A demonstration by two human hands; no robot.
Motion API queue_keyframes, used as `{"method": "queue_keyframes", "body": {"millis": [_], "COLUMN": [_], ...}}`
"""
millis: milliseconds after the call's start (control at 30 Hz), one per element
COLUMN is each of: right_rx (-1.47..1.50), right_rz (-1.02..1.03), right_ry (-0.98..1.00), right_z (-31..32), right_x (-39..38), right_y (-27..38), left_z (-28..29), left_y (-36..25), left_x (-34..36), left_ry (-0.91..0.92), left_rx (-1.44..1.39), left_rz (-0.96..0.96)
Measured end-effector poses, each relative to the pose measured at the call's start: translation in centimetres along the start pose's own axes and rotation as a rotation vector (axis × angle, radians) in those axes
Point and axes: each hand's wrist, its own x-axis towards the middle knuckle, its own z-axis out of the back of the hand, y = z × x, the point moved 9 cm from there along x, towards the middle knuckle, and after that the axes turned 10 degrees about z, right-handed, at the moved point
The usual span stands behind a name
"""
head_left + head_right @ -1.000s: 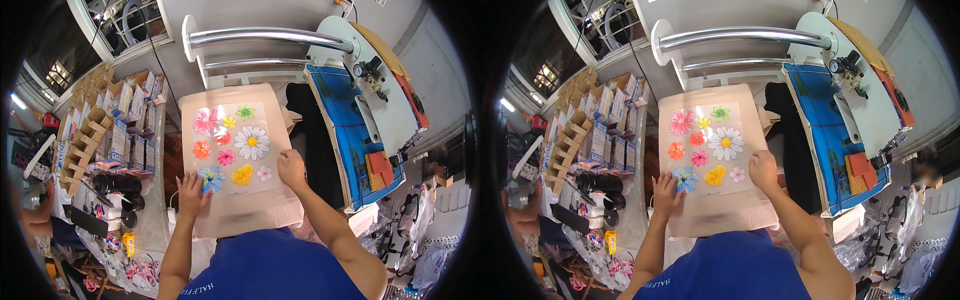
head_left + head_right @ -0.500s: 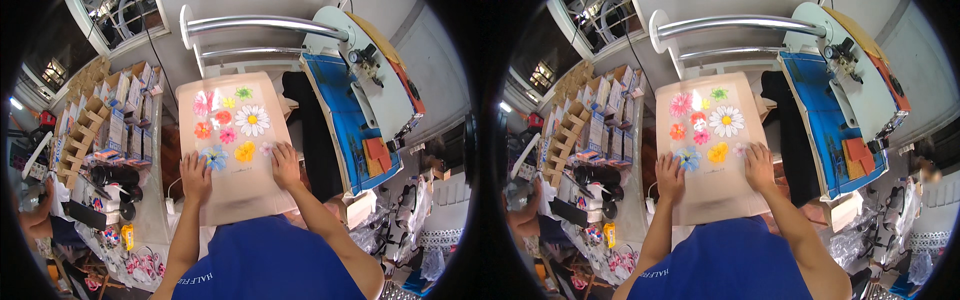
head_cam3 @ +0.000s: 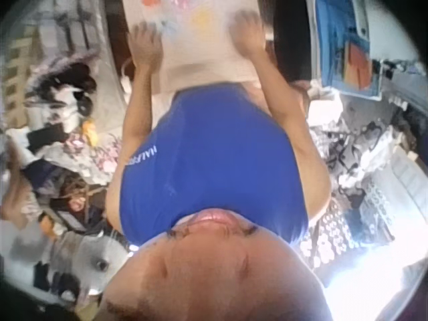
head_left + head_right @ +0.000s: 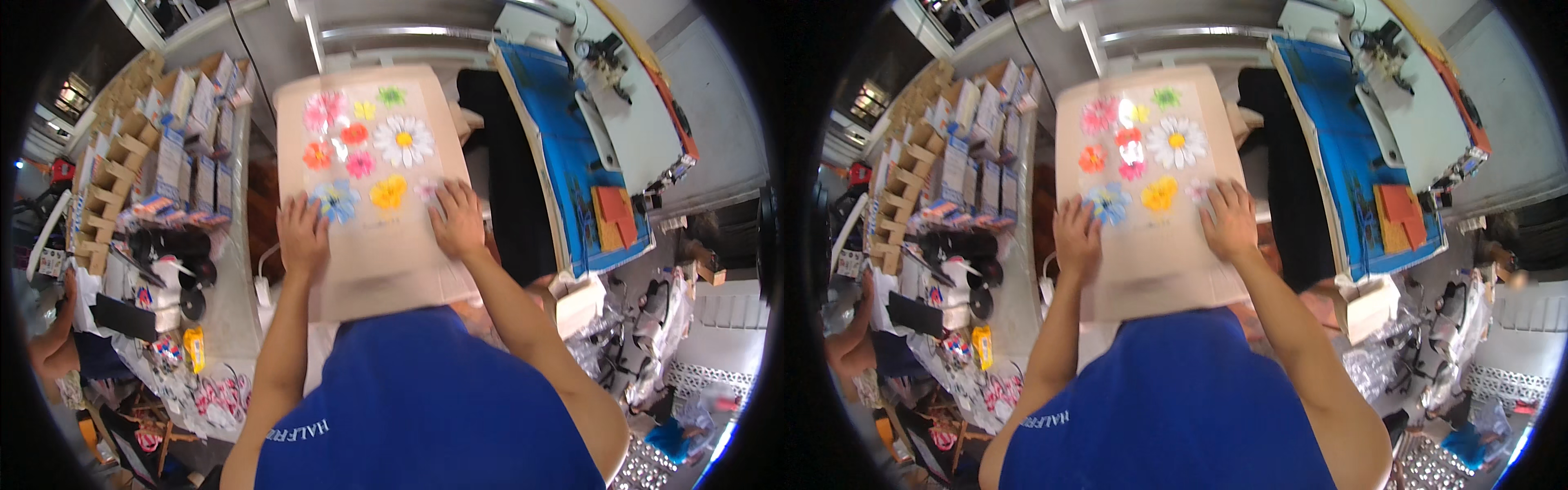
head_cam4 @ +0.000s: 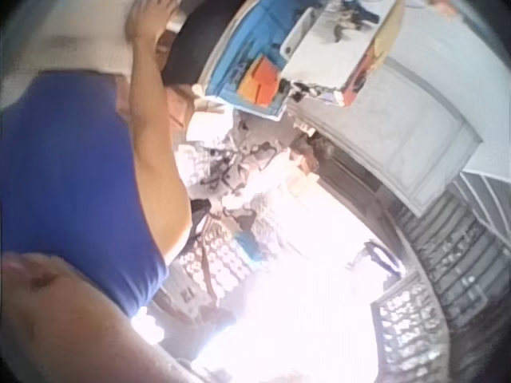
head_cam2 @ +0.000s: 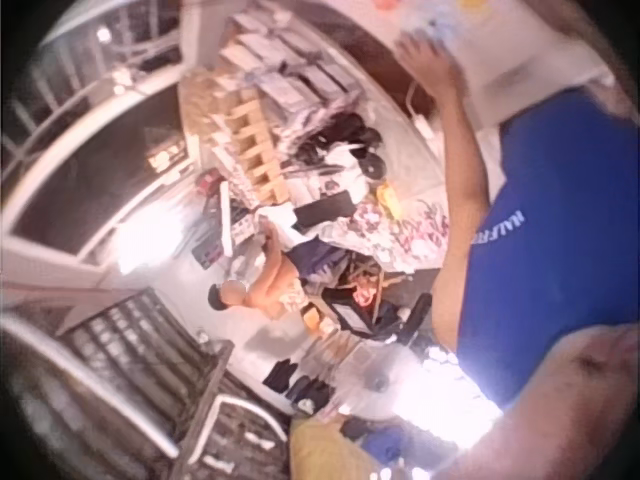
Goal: The person aligns a floral transfer sheet on a beige t-shirt, operates a heat press to apply the design, then folds and stacks printed shirts. The person also handles a black t-shirt with a graphic print and places it on a table.
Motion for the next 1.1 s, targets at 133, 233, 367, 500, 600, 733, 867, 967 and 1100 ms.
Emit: {"method": "queue_keyframes", "body": {"millis": [133,233,367,500,600,733,867,967,1100], "right_rx": [-0.02,-0.022,-0.016,-0.003,-0.004,0.004,0.019,0.024,0.022], "right_rz": [-0.031,-0.042,-0.047,-0.048,-0.05,-0.053,-0.055,-0.049,-0.047], "right_ry": [0.007,0.002,-0.003,-0.018,-0.033,-0.036,-0.04,-0.049,-0.042], "right_z": [-0.5,-0.6,-0.6,-0.7,-0.3,-0.3,-0.2,0.3,0.6], "right_x": [-0.1,-0.2,-0.2,0.0,0.0,0.1,0.0,0.2,0.6], "right_y": [-0.6,-0.8,-0.8,-0.9,-0.7,-0.7,-0.9,-0.6,-0.3], "left_z": [0.3,0.1,-0.2,-0.2,0.0,0.0,0.0,0.1,0.2], "left_y": [-0.6,-0.5,-0.2,-0.3,-0.5,-0.6,-0.7,-0.7,-0.6], "left_x": [0.2,0.2,0.3,0.4,0.4,0.5,0.6,0.8,0.9], "left_ry": [-0.009,-0.004,0.01,0.021,0.023,0.029,0.04,0.044,0.048], "left_rx": [-0.026,-0.024,-0.018,-0.018,0.0,0.002,-0.003,-0.011,-0.015], "left_rz": [-0.01,-0.018,-0.011,-0.005,-0.003,-0.002,-0.007,-0.006,0.011]}}
